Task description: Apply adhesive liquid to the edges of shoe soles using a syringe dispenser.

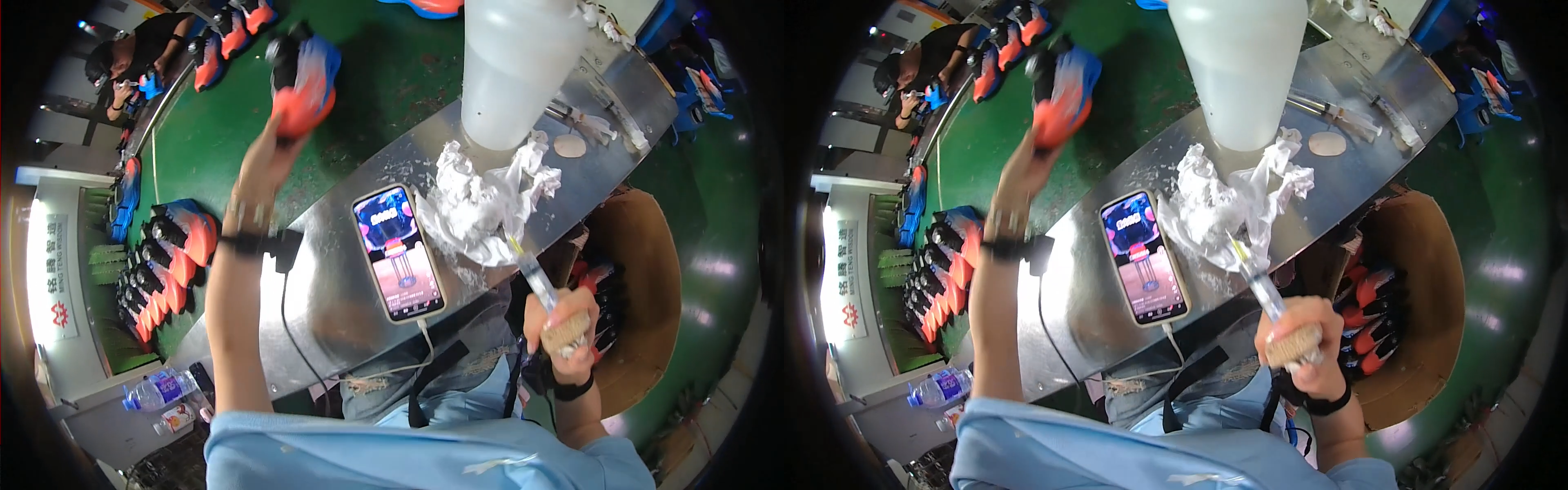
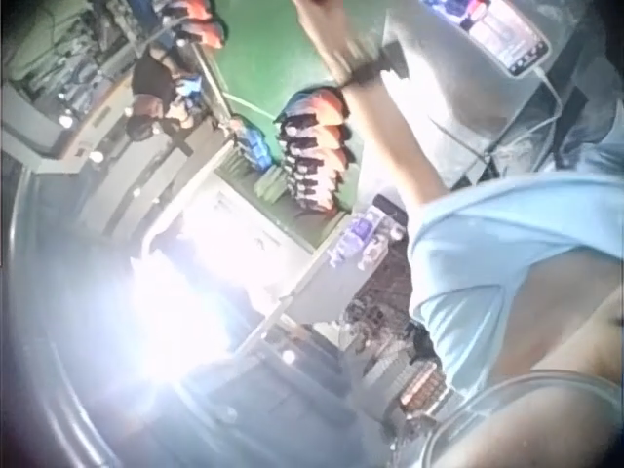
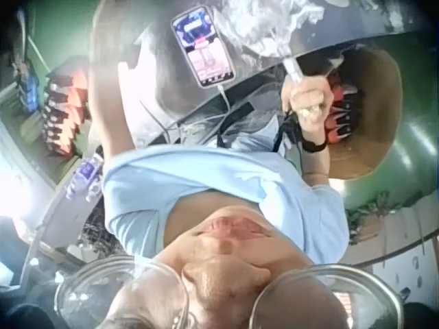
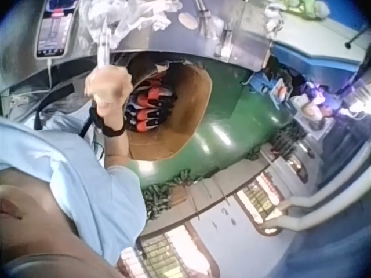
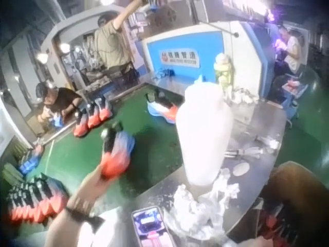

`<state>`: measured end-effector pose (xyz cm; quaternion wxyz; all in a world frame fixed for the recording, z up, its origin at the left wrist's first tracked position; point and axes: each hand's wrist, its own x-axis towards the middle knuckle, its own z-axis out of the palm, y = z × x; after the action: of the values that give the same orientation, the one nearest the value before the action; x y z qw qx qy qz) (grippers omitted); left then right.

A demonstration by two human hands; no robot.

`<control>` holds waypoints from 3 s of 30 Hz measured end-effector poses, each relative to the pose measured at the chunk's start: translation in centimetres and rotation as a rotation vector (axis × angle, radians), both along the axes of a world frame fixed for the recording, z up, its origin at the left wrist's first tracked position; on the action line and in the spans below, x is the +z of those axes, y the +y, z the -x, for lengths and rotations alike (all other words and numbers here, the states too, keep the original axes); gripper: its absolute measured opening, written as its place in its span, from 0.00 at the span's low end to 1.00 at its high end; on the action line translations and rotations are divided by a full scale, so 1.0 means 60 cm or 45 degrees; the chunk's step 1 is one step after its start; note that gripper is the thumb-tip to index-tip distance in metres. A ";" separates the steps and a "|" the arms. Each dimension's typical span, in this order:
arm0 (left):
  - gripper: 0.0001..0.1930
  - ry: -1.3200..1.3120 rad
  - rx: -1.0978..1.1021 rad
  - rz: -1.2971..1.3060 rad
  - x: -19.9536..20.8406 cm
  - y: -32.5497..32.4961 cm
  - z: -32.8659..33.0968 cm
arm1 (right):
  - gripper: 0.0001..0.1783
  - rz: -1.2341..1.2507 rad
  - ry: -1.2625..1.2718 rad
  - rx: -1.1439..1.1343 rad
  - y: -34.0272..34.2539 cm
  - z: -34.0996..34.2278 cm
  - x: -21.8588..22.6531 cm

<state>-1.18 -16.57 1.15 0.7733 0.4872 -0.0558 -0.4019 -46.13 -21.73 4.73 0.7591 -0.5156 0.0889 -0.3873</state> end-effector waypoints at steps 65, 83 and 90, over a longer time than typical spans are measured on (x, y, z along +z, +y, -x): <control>0.37 -1.755 0.275 -0.012 0.168 0.315 0.278 | 0.30 -0.138 -0.204 0.585 0.175 -0.131 0.080; 0.28 -1.718 0.553 -0.237 0.120 0.328 0.226 | 0.35 -0.379 0.111 0.731 0.198 -0.094 0.002; 0.25 -1.594 0.710 -0.359 0.089 0.342 0.198 | 0.32 -0.339 0.161 0.712 0.195 -0.061 -0.016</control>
<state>-13.03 3.93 6.47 0.5993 0.7191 -0.3110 0.1645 -42.44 -10.00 3.75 0.8900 -0.4391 0.0404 -0.1157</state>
